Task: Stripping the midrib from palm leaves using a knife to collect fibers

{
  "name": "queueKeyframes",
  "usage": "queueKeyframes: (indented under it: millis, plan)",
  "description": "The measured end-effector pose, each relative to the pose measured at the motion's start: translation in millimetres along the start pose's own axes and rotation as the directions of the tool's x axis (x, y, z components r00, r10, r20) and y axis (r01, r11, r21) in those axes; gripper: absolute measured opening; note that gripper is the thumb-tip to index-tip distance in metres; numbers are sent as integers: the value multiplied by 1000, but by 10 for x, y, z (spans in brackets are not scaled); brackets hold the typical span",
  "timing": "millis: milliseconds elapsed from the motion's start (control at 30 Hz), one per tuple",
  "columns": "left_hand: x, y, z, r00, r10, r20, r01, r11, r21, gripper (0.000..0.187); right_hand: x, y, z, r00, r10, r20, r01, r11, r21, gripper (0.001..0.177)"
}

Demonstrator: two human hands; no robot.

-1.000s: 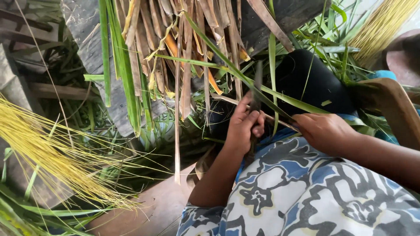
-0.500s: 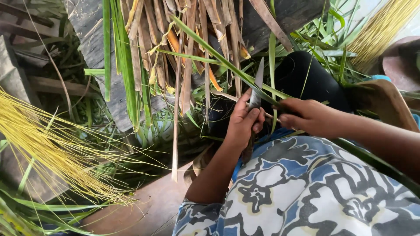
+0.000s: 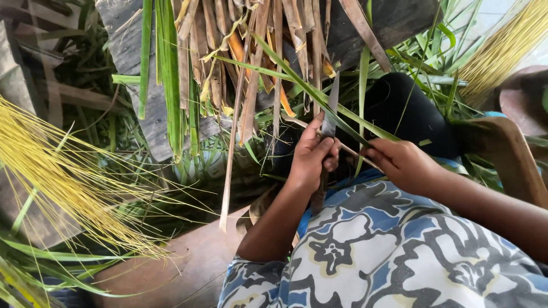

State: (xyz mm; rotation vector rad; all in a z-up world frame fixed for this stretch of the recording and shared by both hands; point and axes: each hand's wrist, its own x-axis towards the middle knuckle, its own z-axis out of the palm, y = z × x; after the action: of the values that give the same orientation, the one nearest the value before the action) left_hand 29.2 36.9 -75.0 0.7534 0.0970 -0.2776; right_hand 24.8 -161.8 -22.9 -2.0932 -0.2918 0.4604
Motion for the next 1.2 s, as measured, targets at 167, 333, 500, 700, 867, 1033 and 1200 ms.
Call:
queueKeyframes:
  millis: [167, 333, 500, 700, 867, 1033, 1200]
  plan:
    - [-3, 54, 16, 999, -7, -38, 6, 1000, -11, 59, -98, 11, 22, 1000, 25, 8, -25, 999, -28, 18]
    - [-67, 324, 211, 991, -99, -94, 105, 993, 58, 62, -154, 16, -70, 973, 133, 186, -78, 959, -273, 23]
    - [-40, 335, 129, 994, -65, -88, 67, 997, 25, 62, -296, 79, -146, 967, 165, 194, -106, 953, -282, 25]
    - [-22, 404, 50, 992, 50, -117, -50, 999, 7, 54, -389, 471, -252, 982, 94, 164, -26, 928, -372, 24]
    - [-16, 467, 4, 987, 117, -110, -122, 992, -37, 54, -412, 798, -400, 997, 54, 63, -21, 895, -446, 29]
    - [-9, 664, -86, 950, 239, -199, -244, 970, -3, 54, -482, 864, -583, 997, 12, -75, -38, 934, -355, 24]
    - [-16, 574, -75, 953, 227, -199, -227, 974, 26, 47, -329, 469, -574, 976, 175, -127, -193, 969, -154, 31]
